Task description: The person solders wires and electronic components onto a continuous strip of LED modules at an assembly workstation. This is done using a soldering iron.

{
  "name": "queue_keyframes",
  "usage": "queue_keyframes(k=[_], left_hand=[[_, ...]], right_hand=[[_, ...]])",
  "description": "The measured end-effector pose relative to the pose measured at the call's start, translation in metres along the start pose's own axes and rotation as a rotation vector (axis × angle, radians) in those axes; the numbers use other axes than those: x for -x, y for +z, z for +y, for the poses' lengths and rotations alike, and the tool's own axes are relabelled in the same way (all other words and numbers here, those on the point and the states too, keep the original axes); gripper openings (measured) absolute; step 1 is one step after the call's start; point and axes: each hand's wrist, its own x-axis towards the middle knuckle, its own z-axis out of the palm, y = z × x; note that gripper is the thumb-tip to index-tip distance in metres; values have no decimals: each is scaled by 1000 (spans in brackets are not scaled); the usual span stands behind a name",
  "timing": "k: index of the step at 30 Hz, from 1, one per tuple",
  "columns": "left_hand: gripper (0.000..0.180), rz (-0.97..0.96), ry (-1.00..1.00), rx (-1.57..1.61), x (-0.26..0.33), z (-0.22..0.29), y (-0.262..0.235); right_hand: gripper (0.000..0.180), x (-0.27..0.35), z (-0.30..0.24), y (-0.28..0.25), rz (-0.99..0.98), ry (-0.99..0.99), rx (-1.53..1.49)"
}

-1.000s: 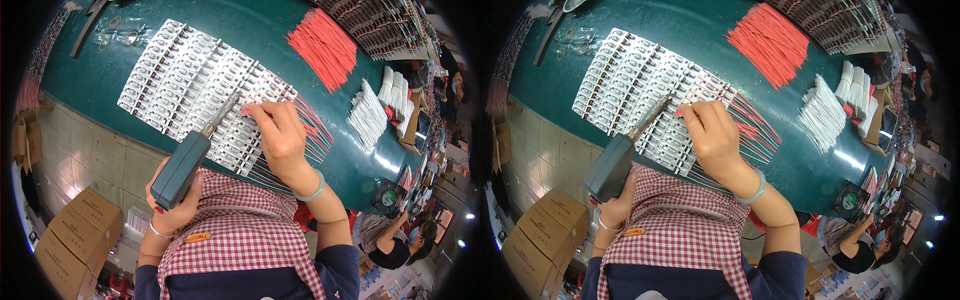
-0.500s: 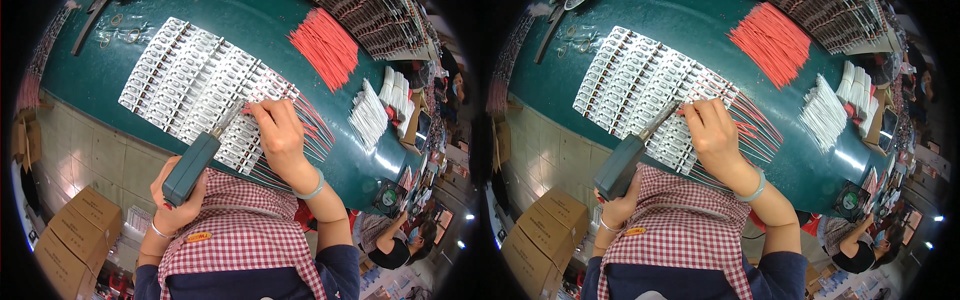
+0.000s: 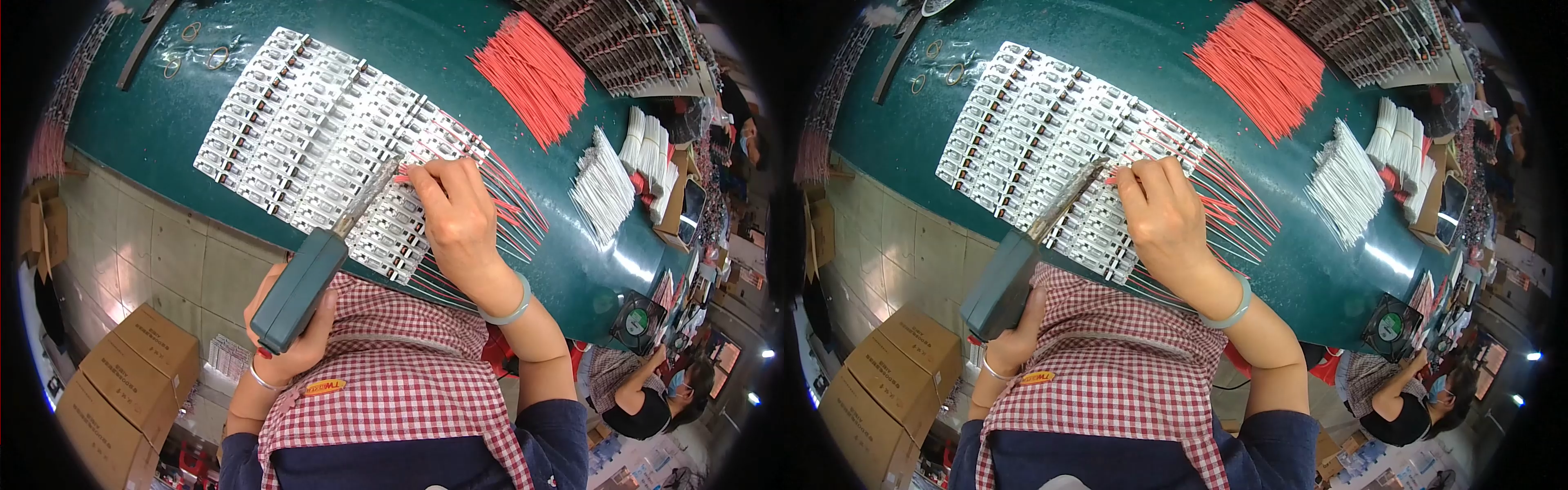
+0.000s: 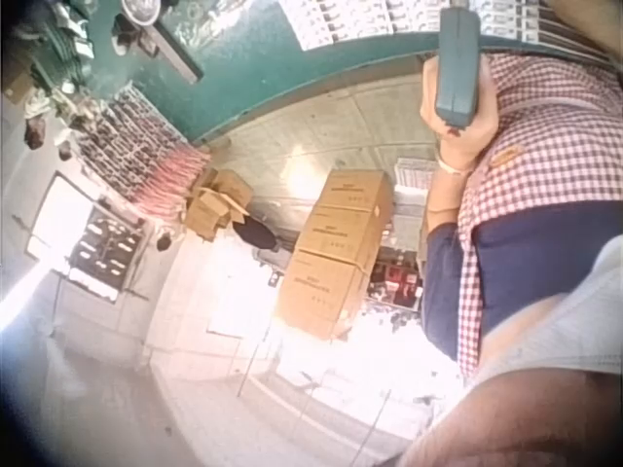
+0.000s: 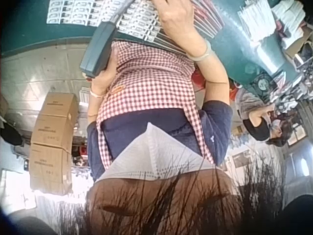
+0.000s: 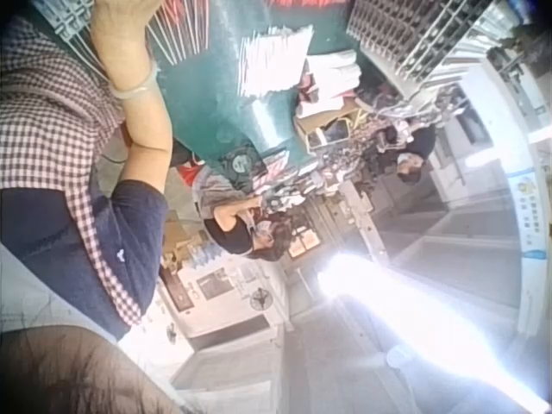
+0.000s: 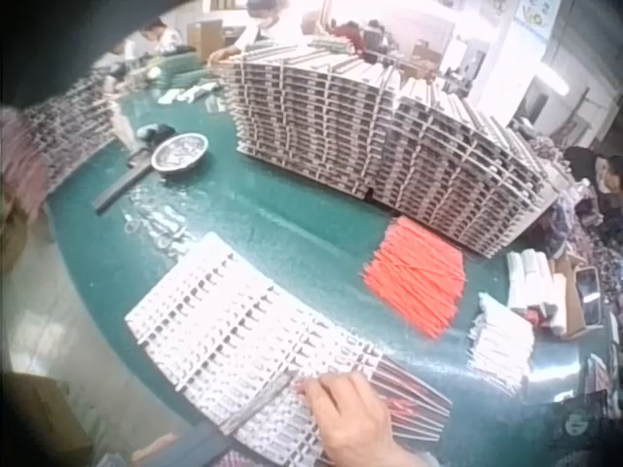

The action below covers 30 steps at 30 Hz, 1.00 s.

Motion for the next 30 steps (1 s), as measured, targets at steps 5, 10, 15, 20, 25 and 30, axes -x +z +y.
queue_keyframes(k=[5,10,15,20,25,30], left_hand=[[23,35,-43,65,2,3,1],[24,22,-26,38,6,-2,1],[24,34,-66,72,7,-3,2],[25,29,-21,21,2,3,1],[27,8,-27,6,4,1,0],[27,-8,-49,10,1,3,0]], right_hand=[[29,0,1,0,4,-7,1],[34,3,2,0,75,-31,-21],[35,8,-6,0,75,5,-70],[35,11,-7,4,72,32,-88],[34,8,-9,3,45,39,-75],[33,8,-10,4,44,45,-50]])
